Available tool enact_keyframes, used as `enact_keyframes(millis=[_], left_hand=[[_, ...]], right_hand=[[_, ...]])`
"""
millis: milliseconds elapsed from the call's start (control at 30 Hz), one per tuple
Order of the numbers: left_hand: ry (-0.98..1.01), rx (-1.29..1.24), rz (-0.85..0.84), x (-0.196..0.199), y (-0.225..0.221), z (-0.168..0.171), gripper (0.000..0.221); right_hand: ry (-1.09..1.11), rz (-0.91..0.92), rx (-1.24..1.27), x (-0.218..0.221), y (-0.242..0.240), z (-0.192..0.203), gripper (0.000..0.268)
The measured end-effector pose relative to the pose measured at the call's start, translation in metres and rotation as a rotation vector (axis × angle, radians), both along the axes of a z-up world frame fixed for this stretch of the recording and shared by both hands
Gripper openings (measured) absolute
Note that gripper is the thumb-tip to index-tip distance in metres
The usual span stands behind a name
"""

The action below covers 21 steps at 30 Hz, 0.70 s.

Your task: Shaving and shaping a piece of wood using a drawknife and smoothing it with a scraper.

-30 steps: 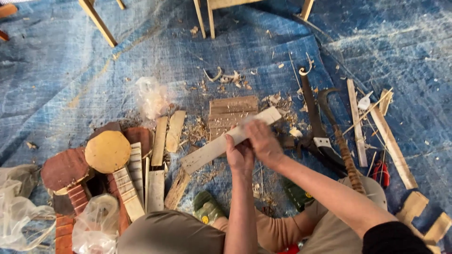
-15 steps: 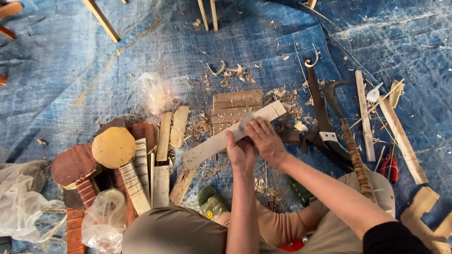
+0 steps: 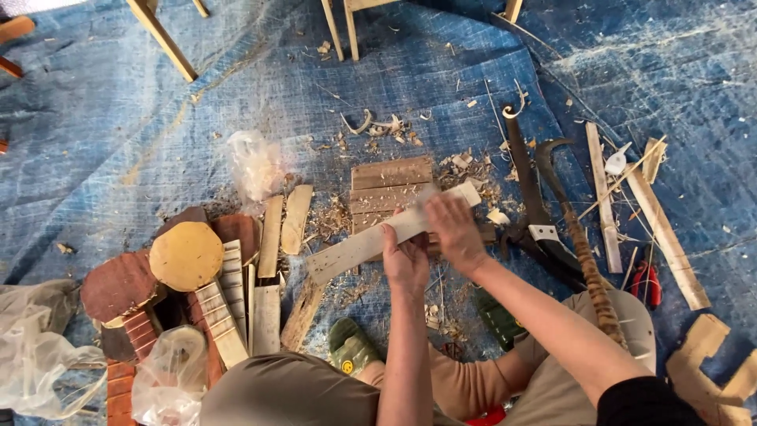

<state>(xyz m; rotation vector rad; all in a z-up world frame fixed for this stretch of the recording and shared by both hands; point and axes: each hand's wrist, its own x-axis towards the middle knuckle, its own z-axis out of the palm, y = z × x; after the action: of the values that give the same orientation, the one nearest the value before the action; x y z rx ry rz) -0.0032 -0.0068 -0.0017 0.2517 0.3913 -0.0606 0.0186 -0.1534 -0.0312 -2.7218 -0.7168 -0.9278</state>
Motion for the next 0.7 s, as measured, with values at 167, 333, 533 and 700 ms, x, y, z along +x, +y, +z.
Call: enact_keyframes(millis=[167, 333, 533, 700], left_hand=[[-0.035, 0.146, -0.06, -0.003, -0.007, 0.0, 0.063], [-0.019, 0.031, 0.023, -0.018, -0.005, 0.061, 0.06], [-0.008, 0.262, -0.085, -0.01, 0.01, 0.034, 0.067], [0.047, 0.386, -0.096, -0.012, 0.014, 0.067, 0.07]], right_hand=[[0.235, -0.21, 0.101, 0.003, -0.005, 0.001, 0.063], [0.197, 0.046, 0.117, -0.037, 0.037, 0.008, 0.056], [0.437, -0.226, 0.372, 0.012, -0.035, 0.05, 0.058], [0.859, -0.483, 0.781, -0.012, -0.049, 0.072, 0.06]])
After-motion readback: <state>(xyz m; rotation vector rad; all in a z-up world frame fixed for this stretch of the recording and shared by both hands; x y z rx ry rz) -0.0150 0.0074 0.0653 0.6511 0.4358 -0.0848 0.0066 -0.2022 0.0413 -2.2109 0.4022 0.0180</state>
